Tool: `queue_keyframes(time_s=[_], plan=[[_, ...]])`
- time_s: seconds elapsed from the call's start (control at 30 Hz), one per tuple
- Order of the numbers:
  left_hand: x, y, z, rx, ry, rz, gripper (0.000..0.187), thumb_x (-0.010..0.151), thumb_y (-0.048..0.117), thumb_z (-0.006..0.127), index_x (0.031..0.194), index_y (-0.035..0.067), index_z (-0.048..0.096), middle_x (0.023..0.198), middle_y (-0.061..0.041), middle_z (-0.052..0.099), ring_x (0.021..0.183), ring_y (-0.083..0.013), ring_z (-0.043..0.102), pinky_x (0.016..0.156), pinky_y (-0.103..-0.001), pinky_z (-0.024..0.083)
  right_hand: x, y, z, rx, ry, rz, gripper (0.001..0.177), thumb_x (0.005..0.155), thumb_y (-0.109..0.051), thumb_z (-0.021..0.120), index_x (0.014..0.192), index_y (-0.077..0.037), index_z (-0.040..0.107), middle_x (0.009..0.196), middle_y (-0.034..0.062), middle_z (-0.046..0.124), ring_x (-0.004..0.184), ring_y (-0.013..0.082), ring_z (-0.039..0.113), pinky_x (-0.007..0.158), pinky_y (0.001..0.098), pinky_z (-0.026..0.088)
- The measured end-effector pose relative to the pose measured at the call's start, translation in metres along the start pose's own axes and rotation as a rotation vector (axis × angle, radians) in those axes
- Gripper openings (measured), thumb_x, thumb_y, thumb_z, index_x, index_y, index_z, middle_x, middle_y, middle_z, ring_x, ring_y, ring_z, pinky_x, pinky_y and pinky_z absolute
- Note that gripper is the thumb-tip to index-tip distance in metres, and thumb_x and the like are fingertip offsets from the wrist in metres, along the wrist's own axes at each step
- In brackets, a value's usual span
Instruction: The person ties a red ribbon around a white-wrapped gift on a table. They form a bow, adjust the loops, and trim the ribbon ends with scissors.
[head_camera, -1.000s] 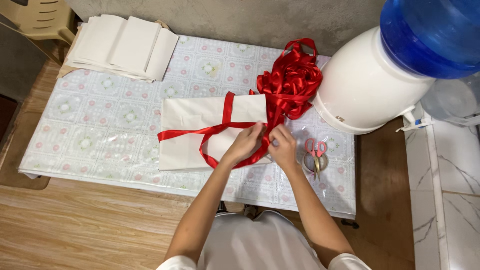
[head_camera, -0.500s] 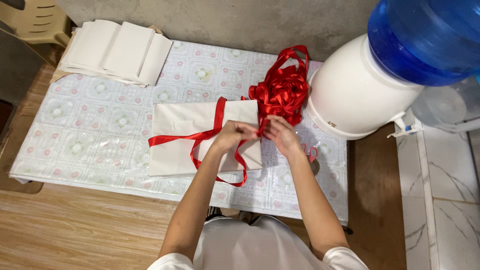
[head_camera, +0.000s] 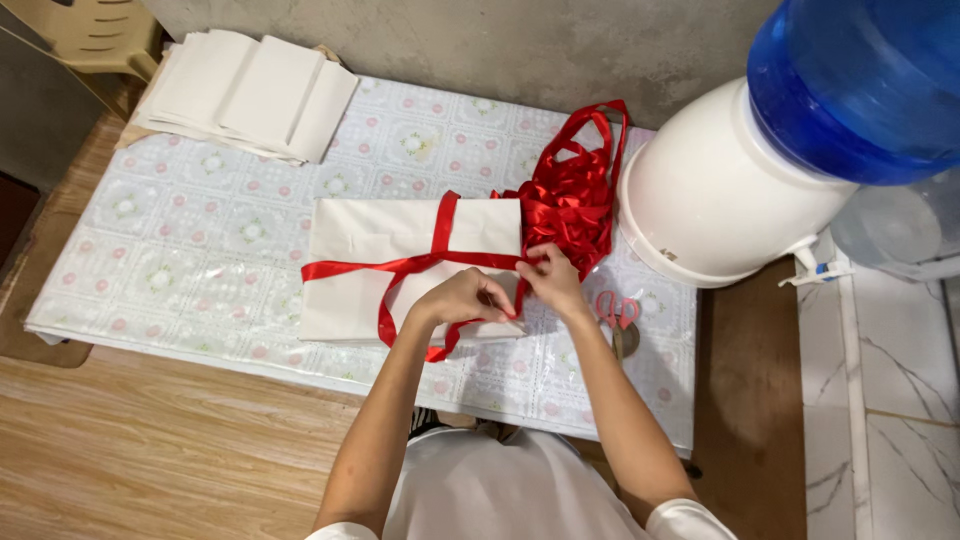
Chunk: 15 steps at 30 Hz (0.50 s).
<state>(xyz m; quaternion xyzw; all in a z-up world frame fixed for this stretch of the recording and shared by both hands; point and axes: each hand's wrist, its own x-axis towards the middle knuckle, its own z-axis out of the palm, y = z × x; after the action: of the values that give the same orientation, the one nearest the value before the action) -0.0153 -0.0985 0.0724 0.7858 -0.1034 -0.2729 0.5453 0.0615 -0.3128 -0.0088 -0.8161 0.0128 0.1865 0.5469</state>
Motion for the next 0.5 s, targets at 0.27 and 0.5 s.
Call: queue_keyframes(time_s=[0.27,0.5], plan=[[-0.004,-0.001,0.012,0.022,-0.119,0.056,0.024,0.076,0.022,0.083,0.096,0.008,0.083,0.091,-0.004,0.081,0.084,-0.0128,0.075,0.08,-0.028,0.059,0.01,0.007,-0.009,0.268,0.037,-0.177,0.032,0.086,0.002,0.072,0.117,-0.001,0.072,0.111,0.0078,0.074,0.093,0.0117,0.068,0.08,0.0267,0.055],[0.088,-0.014,0.031,-0.63,0.409,-0.204,0.064,0.107,0.051,0.046,0.101,-0.007,0.071,0.085,-0.015,0.075,0.074,-0.0213,0.072,0.071,-0.032,0.061,-0.014,0.004,-0.012,0.48,0.086,-0.381,0.023,0.092,0.008,0.062,0.11,0.001,0.075,0.104,0.0051,0.076,0.092,0.0121,0.068,0.083,0.0257,0.056]])
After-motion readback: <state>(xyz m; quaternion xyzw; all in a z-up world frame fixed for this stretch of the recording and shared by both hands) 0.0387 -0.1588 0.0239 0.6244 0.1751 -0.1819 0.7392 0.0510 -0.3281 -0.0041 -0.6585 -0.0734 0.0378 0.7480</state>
